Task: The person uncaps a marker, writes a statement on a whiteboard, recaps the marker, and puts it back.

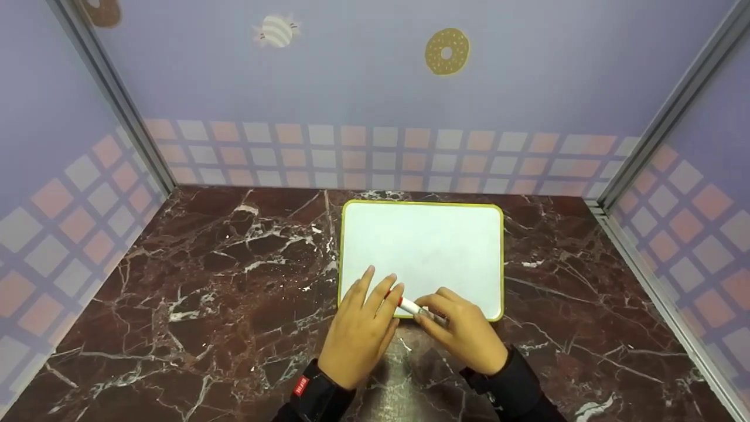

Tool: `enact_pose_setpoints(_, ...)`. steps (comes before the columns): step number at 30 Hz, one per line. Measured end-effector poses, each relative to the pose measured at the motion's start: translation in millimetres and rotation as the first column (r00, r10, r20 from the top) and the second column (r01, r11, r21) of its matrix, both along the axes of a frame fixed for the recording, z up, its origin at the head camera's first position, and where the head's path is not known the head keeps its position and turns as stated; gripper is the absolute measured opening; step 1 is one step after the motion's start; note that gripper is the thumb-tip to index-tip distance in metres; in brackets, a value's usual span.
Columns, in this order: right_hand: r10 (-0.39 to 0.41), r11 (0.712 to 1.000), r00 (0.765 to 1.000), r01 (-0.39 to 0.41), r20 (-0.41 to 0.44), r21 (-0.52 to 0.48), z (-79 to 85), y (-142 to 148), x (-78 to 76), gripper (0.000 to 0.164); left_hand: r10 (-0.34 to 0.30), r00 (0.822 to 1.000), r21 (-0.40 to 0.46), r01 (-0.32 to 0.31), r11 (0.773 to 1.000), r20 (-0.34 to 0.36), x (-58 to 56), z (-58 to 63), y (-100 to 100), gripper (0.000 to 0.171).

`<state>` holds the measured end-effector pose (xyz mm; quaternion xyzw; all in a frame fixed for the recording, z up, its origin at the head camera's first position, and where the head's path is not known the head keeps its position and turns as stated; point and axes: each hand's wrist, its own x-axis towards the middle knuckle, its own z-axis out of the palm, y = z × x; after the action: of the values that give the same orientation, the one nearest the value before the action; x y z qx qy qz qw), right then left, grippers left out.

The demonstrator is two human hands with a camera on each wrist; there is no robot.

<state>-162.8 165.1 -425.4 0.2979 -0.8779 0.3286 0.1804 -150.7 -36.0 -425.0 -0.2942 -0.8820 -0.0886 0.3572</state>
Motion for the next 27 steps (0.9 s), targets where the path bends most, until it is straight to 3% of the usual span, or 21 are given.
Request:
enact_pose_setpoints(9, 0.034, 0.993, 0.998, -0.028, -0.056, 0.114, -1.9, 1, 0.7, 0.014, -0.030, 0.998, -0.107, 0.023, 0.994, -0.056, -5.4, -5.6, -1, 0.030)
enact_pose_setpoints(15, 0.108, 0.990, 0.991, -0.100, -0.075, 0.102, 1.4, 4, 0.5, 0.013, -0.088, 0.995, -0.104, 0.082, 0.991, -0.054, -6.7, -2.0, -7, 0.024)
enact_pose_setpoints(23, 0.231, 0.973, 0.962, -0.223, -0.147, 0.066, 8.4, 11, -1.1, 0.016, -0.138, 0.987, -0.113, 0.129, 0.985, -0.077, -5.9, 6.6, -10, 0.023)
enact_pose_setpoints(27, 0.274, 0.962, 0.936, -0.266, -0.222, 0.067, 14.0, 14, -0.7, 0.020, -0.160, 0.985, -0.104, 0.153, 0.983, -0.071, -3.5, 11.4, -9, 0.024)
